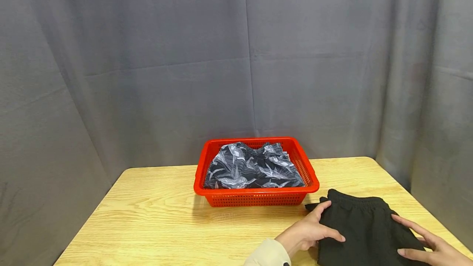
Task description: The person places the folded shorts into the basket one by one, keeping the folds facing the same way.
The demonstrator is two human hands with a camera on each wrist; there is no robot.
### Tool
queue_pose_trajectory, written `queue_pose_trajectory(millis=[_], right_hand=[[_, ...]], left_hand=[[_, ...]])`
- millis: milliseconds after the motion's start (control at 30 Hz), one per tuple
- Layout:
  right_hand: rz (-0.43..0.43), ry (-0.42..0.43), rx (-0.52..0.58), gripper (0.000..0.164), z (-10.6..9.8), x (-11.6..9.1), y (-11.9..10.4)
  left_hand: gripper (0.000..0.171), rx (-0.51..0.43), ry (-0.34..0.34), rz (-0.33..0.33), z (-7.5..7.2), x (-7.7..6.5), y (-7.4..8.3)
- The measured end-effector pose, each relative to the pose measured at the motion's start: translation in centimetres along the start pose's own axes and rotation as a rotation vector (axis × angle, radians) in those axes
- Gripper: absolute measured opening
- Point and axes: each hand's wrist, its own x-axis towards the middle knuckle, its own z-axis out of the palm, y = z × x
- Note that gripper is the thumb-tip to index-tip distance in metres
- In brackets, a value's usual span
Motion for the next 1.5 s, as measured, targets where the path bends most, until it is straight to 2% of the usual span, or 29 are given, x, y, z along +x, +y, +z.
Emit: queue_pose_trajectory(millis=[67,133,267,333,500,700,767,967,1100,1300,1500], right_hand=[[-0.023,-0.06,0.09,0.073,0.0,0.1,0.1],[-0.018,-0.061,0.082,0.068,0.1,0.1,0.1],[0.039,0.057,-0.129,0.074,0.6,0.0,-0.4],[0.059,0.106,-0.188,0.073,0.8,-0.1,-0.6],[-0.003,0.155,-0.2,0.062,0.7,-0.5,-0.2],[-0.051,0.249,-0.238,0.06,0.9,-0.8,0.7],[-0.034,0.259,-0.239,0.059,1.0,-0.9,0.5],[0.125,0.254,-0.211,0.066,1.0,-0.5,-0.9],[0.155,0.304,-0.242,0.068,1.3,-0.6,-1.7],[0.145,0.354,-0.282,0.065,1.4,-1.1,-3.4],[0.096,0.509,-0.369,0.065,1.4,-1.9,-4.3]], left_hand=[[0.087,-0.018,-0.019,0.001,-0.1,0.0,0.0],[0.088,-0.035,-0.037,0.003,-0.1,0.0,0.0],[0.088,-0.044,-0.07,-0.006,-0.2,-0.1,0.0],[0.088,-0.028,-0.077,-0.018,-0.2,-0.1,0.0],[0.088,-0.01,-0.081,-0.031,0.1,-0.1,-0.3],[0.089,0.016,-0.082,0.026,0.2,-0.1,-0.5],[0.089,0.036,-0.084,0.044,0.3,-0.1,-0.4],[0.089,0.069,-0.073,0.061,0.5,-0.3,0.2],[0.089,0.086,-0.072,0.081,0.7,-0.5,0.5],[0.09,0.131,-0.086,0.099,1.0,-0.9,1.2],[0.091,0.191,-0.1,0.125,1.3,-1.3,2.1]])
